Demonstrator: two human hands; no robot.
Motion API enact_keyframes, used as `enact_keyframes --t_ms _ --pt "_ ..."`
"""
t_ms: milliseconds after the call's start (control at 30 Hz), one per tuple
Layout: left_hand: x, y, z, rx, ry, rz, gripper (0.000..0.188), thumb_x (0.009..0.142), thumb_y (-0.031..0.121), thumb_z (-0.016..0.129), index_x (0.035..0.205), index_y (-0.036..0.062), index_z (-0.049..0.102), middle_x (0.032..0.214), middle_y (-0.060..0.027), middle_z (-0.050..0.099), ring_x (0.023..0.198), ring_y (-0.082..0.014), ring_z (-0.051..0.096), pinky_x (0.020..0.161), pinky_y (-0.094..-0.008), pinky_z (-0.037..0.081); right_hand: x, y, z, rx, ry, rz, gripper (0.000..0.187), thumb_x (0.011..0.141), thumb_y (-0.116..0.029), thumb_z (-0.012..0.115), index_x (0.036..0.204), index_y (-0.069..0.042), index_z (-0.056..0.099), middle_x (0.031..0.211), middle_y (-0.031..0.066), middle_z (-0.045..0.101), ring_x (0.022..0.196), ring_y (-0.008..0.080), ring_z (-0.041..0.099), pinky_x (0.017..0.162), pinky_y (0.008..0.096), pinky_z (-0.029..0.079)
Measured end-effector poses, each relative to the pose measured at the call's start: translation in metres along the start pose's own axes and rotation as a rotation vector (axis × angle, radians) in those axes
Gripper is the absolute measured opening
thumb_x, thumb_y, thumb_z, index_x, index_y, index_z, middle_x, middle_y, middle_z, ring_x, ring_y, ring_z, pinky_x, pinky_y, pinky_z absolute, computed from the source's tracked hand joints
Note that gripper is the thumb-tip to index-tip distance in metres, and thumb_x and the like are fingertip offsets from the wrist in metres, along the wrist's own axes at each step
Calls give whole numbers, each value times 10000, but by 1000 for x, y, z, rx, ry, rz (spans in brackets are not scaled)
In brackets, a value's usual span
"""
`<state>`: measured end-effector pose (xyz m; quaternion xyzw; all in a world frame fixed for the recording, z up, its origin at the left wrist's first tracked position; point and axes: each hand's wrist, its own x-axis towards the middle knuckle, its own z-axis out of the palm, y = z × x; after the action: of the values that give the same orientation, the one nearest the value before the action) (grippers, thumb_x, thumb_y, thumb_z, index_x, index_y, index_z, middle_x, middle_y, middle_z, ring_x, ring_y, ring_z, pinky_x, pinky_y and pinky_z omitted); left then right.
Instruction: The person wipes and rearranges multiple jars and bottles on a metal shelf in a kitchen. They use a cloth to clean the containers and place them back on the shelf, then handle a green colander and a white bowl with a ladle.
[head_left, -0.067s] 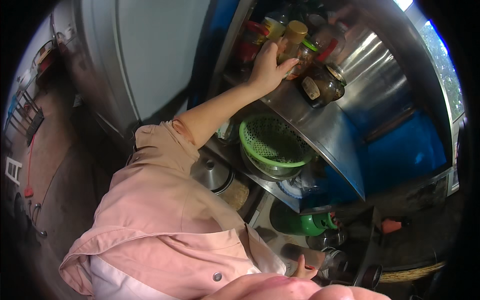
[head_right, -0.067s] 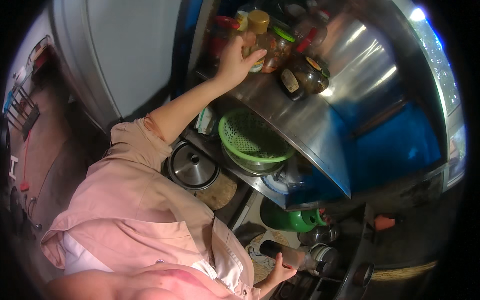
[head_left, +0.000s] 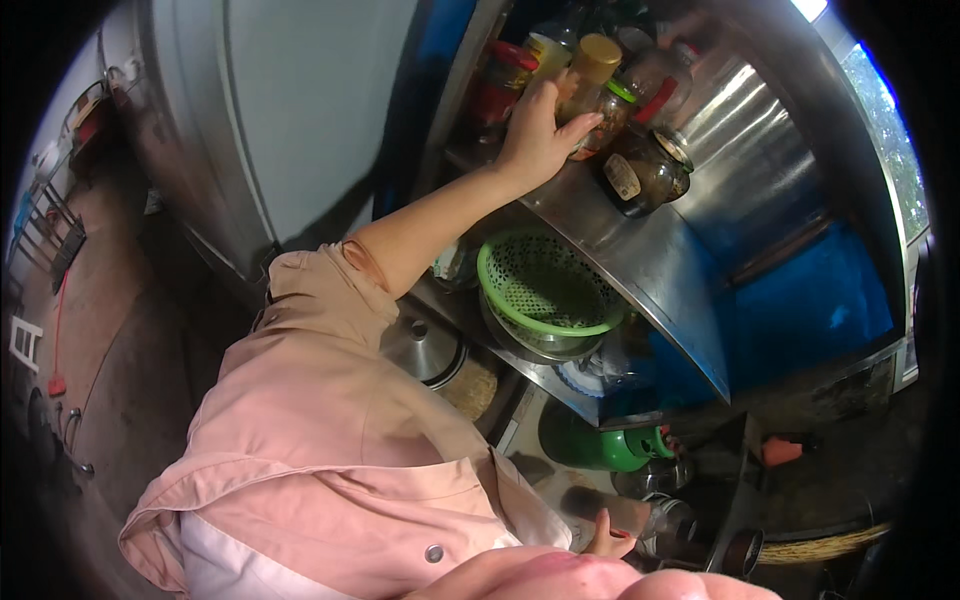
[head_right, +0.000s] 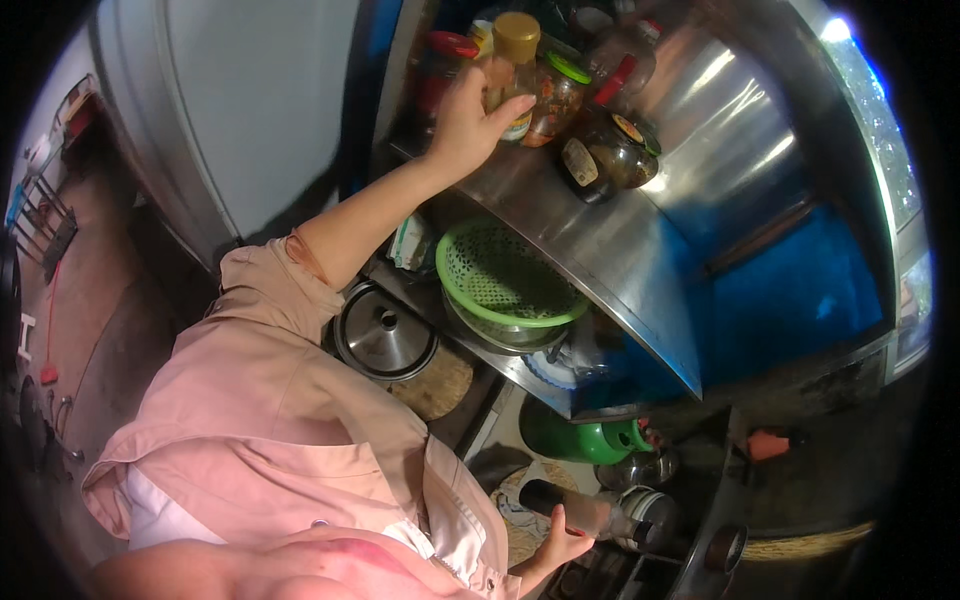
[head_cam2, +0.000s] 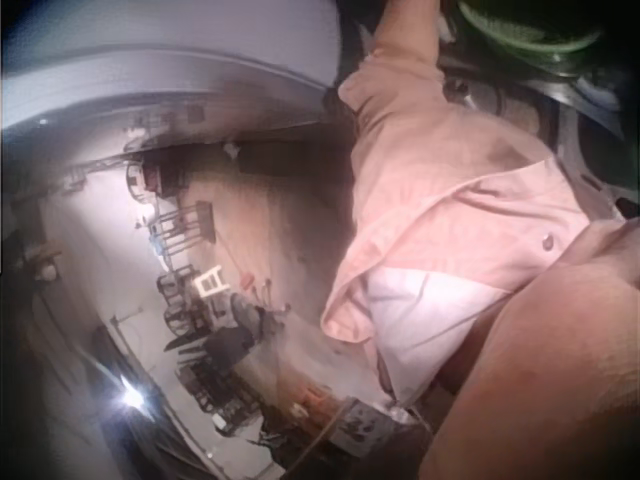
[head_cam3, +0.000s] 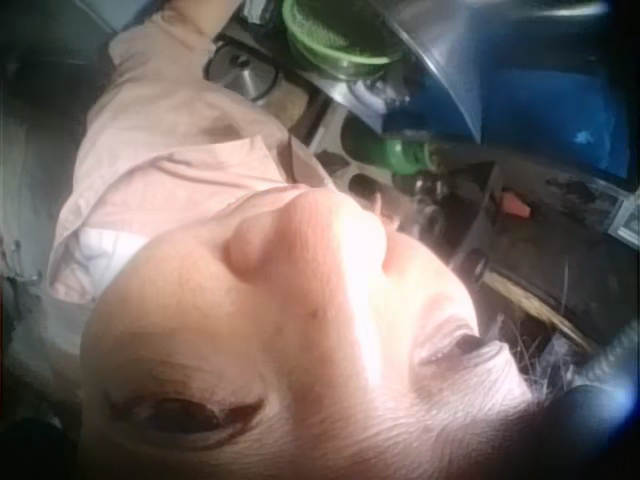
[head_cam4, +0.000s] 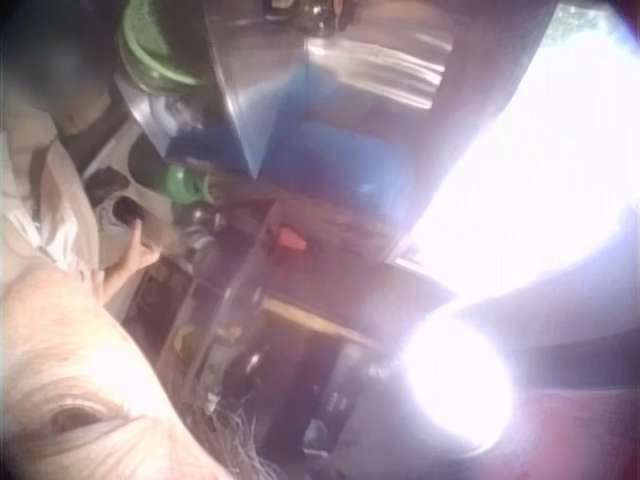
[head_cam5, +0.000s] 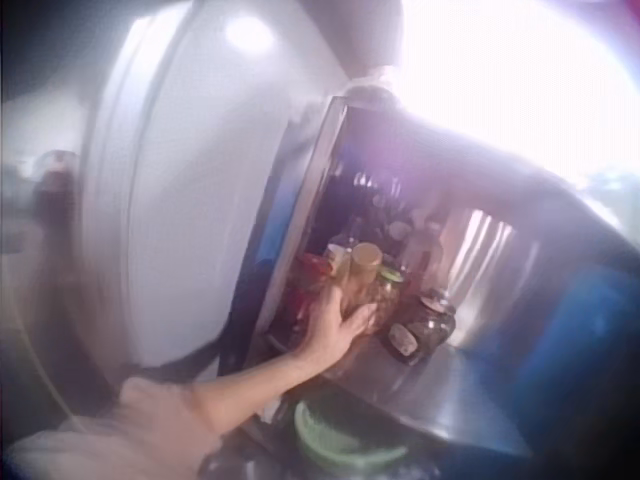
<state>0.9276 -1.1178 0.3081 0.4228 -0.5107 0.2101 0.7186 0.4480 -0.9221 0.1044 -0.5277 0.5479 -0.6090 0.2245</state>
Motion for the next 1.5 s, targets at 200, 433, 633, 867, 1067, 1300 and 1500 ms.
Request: enact_keyframes --t_ms 200,433,633,867,1067,1300,1500 --pt "59 26 5 -128 253 393 502 719 252 810 1107 11 602 1024 -165 630 944 -305 623 800 -387 500 26 3 28 -28 -19 46 460 657 10 774 1077 74 597 952 82 635 823 143 577 741 286 490" --pt "104 38 66 34 171 366 420 768 200 746 1039 -42 537 1043 -239 563 992 -404 541 861 -448 438 53 37 33 -38 -32 26 545 670 -40 820 1144 59 569 1028 90 613 884 163 568 799 303 480" --pt "118 -1 114 191 78 221 427 755 229 753 1018 -25 532 1060 -246 559 1011 -414 534 868 -452 443 76 51 3 -8 -76 78 597 675 -18 812 1197 45 530 1071 95 598 915 170 566 826 304 472" --pt "140 -39 144 386 89 196 491 776 214 703 1177 -10 528 1156 -253 558 1099 -404 525 930 -452 435 95 71 -12 148 -15 182 602 693 19 789 1222 54 504 1064 104 603 894 165 570 790 297 487" --pt "153 -42 155 346 58 124 442 776 199 673 1142 -17 552 1137 -232 583 1078 -393 544 918 -445 446 115 83 -16 90 -86 185 468 732 61 738 1155 32 541 1082 101 590 927 173 569 836 301 477" --pt "154 -48 160 398 9 90 360 792 191 619 1088 -13 593 1103 -231 605 1034 -383 573 885 -446 467 128 86 -15 58 -104 184 501 724 53 751 1176 42 534 1089 108 589 926 175 566 837 303 479" --pt "155 -59 162 444 -57 33 310 806 185 574 1041 -10 628 1074 -229 623 995 -375 597 857 -446 485 127 86 -13 45 -97 154 509 722 34 764 1176 47 534 1116 115 577 947 179 559 834 297 476"
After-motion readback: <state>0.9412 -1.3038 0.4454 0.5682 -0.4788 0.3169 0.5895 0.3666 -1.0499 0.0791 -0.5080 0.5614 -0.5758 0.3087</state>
